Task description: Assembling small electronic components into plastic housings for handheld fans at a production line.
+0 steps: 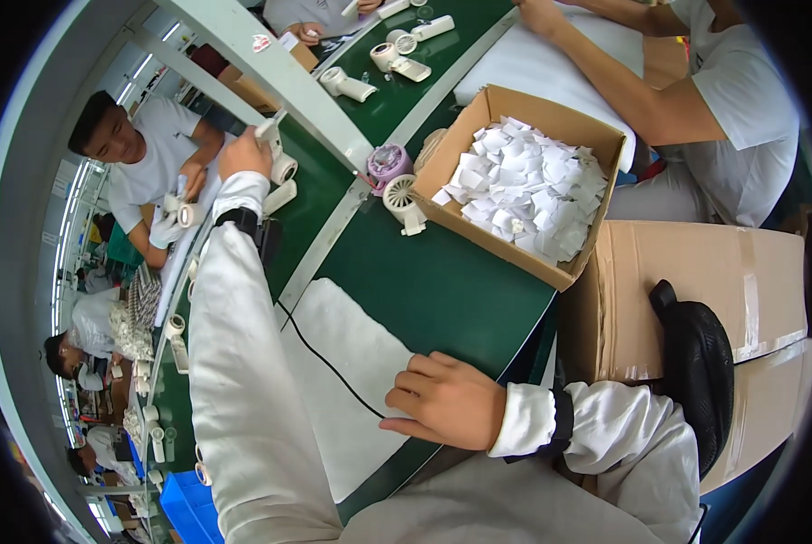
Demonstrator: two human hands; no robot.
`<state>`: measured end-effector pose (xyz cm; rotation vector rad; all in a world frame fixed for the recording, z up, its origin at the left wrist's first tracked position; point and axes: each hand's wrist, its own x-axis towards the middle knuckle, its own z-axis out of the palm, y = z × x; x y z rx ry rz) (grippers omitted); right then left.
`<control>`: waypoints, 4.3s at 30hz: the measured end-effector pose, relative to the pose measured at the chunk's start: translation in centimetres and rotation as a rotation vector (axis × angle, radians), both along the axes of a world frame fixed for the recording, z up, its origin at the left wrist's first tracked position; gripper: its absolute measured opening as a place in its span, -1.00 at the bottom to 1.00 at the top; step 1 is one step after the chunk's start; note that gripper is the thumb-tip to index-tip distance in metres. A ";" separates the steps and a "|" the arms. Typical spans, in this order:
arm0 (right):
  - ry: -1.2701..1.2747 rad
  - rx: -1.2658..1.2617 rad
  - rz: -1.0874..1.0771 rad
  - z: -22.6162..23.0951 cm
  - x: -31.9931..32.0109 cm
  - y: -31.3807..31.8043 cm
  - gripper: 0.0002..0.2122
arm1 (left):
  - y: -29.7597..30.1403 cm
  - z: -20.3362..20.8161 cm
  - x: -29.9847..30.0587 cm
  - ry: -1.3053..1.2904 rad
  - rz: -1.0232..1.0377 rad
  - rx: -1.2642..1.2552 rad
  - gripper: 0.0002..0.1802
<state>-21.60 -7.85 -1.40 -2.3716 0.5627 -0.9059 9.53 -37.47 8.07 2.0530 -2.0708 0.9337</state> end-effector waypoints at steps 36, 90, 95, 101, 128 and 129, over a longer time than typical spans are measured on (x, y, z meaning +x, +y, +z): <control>0.156 0.084 -0.014 3.0 4.8 4.0 -0.65 | 41.3 -6.1 -7.4 0.384 -0.253 0.452 -0.77; 0.010 0.182 0.261 0.5 4.4 2.3 -0.90 | 48.9 -1.8 -0.6 0.906 0.174 -0.068 -0.78; 0.085 0.389 0.185 2.4 3.9 2.7 -0.89 | 45.3 -3.1 -6.9 1.564 -0.182 0.322 -0.65; -0.009 0.415 0.059 1.8 4.2 2.9 -0.87 | 43.6 -6.8 -8.2 2.043 -0.214 0.257 -0.65; -0.007 0.451 0.025 2.0 4.1 3.0 -0.88 | 44.2 -7.8 -9.1 1.974 -0.289 0.151 -0.71; -0.009 0.457 0.026 2.0 4.0 3.1 -0.88 | 44.3 -7.7 -9.1 1.956 -0.294 0.157 -0.71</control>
